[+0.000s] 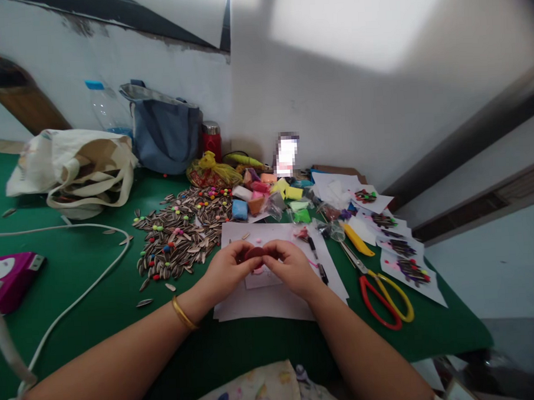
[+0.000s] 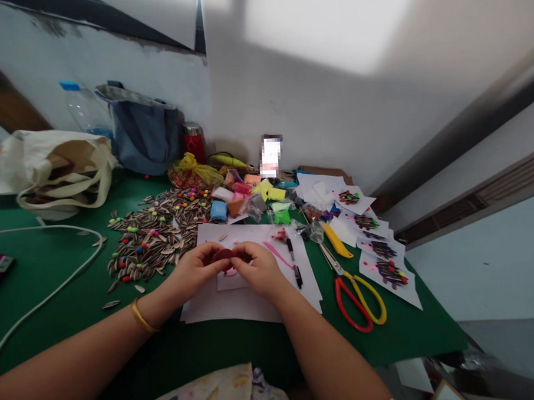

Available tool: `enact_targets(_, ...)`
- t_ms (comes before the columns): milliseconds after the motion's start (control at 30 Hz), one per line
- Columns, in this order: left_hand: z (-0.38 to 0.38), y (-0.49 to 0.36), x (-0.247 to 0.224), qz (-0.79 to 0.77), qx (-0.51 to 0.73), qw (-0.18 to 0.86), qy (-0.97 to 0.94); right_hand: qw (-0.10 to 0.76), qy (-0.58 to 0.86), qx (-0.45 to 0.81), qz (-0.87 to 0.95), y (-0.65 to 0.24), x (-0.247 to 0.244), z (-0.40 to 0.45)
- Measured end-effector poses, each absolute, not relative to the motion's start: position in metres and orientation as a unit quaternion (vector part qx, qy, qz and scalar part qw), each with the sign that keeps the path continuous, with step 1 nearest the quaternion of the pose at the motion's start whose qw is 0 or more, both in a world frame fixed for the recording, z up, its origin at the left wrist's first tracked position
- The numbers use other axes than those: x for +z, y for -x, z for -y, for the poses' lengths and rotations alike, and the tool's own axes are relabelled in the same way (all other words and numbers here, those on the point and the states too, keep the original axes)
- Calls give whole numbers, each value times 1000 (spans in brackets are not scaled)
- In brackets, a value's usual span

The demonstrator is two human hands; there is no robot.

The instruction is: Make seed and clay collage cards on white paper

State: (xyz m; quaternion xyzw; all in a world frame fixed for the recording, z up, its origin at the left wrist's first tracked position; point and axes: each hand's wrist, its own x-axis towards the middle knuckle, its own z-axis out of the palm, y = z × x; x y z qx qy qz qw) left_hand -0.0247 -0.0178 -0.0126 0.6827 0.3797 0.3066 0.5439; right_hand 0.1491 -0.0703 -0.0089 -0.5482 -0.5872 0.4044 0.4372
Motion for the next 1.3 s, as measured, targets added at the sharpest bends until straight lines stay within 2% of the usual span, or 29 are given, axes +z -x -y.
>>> enact_targets(367,15,25,-15,-399,338,625,-579,537,566,328,533,-175,-16,67)
enact_targets(600,22,24,-12,-362,287,635,-619,425,542,356,632,-159,-12,69)
enact_targets(900,15,25,-25,-360,313,583,-658,428,549,367,617,-161,-17,67)
enact_targets(1100,17,25,-17,-375,313,575,-656,405,576,250,665,-170,-8,72)
enact_targets(1233,18,25,-13,-380,317,619,-610,322,635,124,691,-199,-2,93)
enact_targets(1300,18,24,-14,-369,324,657,-572,245,701,25,669,-224,-3,114)
